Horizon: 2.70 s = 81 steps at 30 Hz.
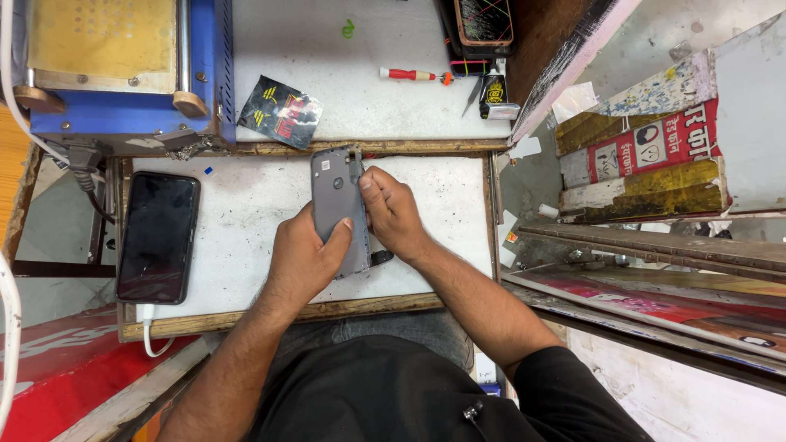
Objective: The person removes the back cover of a smartphone, detaches the battery, and cleans the battery with a toothbrush. They then handle a second smartphone, remove its back cover, and set the parts aside on the workbench.
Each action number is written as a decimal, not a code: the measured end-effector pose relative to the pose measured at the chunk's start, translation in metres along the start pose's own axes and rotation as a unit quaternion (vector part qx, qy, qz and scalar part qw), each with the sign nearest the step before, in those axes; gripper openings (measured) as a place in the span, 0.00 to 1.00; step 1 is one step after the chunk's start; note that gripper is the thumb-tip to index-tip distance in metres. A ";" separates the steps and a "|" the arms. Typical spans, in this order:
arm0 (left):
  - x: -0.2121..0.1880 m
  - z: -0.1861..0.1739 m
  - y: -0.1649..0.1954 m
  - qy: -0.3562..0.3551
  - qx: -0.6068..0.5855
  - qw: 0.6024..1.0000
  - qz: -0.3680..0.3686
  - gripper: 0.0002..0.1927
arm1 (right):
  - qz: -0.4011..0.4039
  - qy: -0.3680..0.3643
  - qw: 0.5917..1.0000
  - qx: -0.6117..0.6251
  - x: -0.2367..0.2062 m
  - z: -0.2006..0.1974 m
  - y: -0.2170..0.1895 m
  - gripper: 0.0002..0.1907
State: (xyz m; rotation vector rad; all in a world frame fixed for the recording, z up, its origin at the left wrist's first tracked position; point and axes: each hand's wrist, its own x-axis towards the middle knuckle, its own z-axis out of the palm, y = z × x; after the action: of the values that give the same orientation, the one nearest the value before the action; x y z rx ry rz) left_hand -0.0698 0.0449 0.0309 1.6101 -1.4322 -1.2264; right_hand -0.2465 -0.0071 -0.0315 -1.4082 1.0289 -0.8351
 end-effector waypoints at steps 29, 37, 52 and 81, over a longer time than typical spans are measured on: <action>-0.011 -0.031 0.003 0.143 0.249 0.954 0.082 0.09 | -0.250 -0.195 0.936 -0.153 -0.010 0.001 -0.032 0.08; -0.025 -0.053 0.004 0.169 0.126 0.972 0.099 0.09 | -0.146 -0.327 0.927 -0.112 -0.014 0.010 -0.035 0.10; -0.029 -0.008 0.003 0.160 0.286 0.931 0.164 0.06 | -0.168 0.000 0.961 -0.221 -0.008 0.007 -0.033 0.05; -0.020 -0.023 -0.014 -0.022 -0.004 1.000 -0.016 0.16 | -0.034 -0.054 0.998 -0.020 -0.002 -0.003 -0.010 0.03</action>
State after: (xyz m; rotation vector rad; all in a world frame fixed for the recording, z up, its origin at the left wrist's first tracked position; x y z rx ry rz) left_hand -0.0427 0.0640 0.0306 1.6157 -1.4312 -1.2929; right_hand -0.2488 -0.0070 -0.0207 -1.5124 0.9249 -0.7820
